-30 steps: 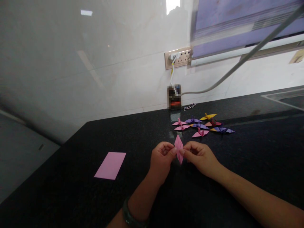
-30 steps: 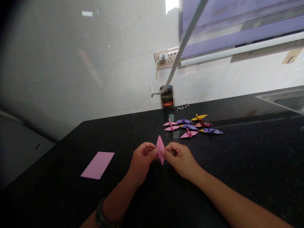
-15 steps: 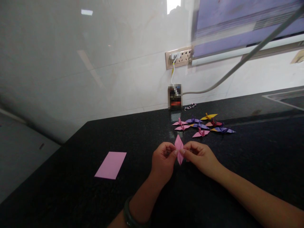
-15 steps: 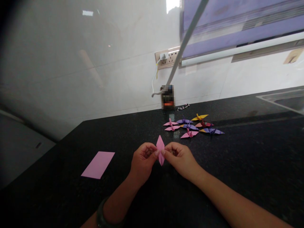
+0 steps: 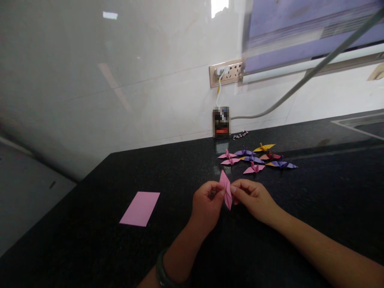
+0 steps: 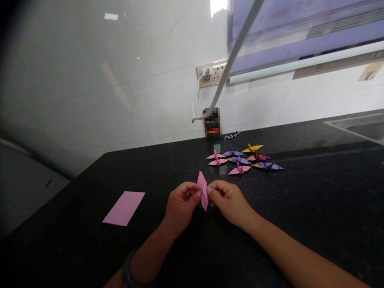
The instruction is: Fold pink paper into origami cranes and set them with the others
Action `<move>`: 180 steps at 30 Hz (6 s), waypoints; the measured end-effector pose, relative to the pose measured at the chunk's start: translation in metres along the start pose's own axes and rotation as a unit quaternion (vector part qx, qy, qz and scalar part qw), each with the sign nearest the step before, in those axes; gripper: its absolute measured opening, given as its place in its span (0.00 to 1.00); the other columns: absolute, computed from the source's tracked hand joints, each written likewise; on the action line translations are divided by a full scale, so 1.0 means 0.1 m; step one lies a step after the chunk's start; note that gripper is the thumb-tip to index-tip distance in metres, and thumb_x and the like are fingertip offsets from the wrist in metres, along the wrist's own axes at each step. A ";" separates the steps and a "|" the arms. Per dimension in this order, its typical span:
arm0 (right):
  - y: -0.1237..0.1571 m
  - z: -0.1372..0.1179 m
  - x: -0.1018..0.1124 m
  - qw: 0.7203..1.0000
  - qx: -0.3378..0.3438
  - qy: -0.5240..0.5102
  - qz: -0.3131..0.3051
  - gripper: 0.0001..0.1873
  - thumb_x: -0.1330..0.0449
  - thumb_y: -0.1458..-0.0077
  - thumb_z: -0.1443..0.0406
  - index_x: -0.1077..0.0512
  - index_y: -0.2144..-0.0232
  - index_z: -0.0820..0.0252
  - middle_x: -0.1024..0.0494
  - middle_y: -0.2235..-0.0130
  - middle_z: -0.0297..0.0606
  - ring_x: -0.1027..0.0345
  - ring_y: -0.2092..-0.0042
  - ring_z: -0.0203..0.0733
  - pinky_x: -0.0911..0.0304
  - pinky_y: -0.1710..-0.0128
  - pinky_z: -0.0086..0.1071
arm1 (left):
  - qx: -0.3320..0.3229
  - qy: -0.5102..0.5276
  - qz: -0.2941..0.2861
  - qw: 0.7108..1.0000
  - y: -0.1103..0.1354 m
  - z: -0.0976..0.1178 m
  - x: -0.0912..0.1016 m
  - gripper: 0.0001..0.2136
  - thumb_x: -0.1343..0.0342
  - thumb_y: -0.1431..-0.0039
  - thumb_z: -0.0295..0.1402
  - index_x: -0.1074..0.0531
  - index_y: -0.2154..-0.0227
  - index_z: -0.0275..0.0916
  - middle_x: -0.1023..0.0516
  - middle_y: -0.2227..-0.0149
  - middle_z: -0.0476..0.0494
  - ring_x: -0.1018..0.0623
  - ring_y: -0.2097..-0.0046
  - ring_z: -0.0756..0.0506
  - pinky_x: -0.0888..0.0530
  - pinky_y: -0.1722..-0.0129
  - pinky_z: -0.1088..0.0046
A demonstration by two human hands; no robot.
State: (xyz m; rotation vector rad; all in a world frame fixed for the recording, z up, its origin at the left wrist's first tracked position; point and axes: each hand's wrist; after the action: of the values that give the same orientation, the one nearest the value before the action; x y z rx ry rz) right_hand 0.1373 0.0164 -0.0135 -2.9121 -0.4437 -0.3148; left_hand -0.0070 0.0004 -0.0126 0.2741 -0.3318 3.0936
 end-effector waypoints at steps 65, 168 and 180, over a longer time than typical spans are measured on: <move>0.00 0.03 0.02 0.986 0.162 -0.019 0.037 0.04 0.45 0.51 0.67 0.30 0.72 0.58 0.30 0.63 0.39 0.36 0.60 0.40 0.40 0.60 0.34 | -0.088 -0.057 0.012 0.994 0.03 0.01 0.02 0.04 0.50 0.50 0.29 0.30 0.73 0.37 0.29 0.68 0.45 0.29 0.64 0.48 0.32 0.63 0.71; 0.04 0.00 0.01 0.949 0.212 0.231 0.044 0.09 0.48 0.50 0.70 0.28 0.69 0.58 0.27 0.73 0.35 0.34 0.70 0.34 0.39 0.70 0.27 | -0.040 -0.169 -0.050 0.984 0.01 -0.04 0.05 0.11 0.56 0.46 0.35 0.30 0.71 0.37 0.27 0.72 0.46 0.28 0.69 0.49 0.32 0.67 0.74; 0.03 0.01 0.02 0.950 0.194 0.238 0.047 0.07 0.47 0.51 0.70 0.28 0.73 0.59 0.28 0.74 0.34 0.34 0.72 0.34 0.40 0.71 0.26 | -0.051 -0.194 -0.063 0.978 0.01 -0.01 0.06 0.12 0.57 0.45 0.34 0.30 0.73 0.37 0.28 0.74 0.47 0.29 0.69 0.49 0.33 0.67 0.75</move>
State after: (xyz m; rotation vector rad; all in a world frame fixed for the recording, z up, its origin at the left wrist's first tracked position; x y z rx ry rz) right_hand 0.1403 0.0143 -0.0145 -2.3581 -0.2501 -0.7931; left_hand -0.0131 -0.0007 -0.0132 0.8625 -0.4576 2.8696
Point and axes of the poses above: each hand's wrist, its own y-axis away from the middle knuckle, its own x-axis out of the back of the hand, z = x × y
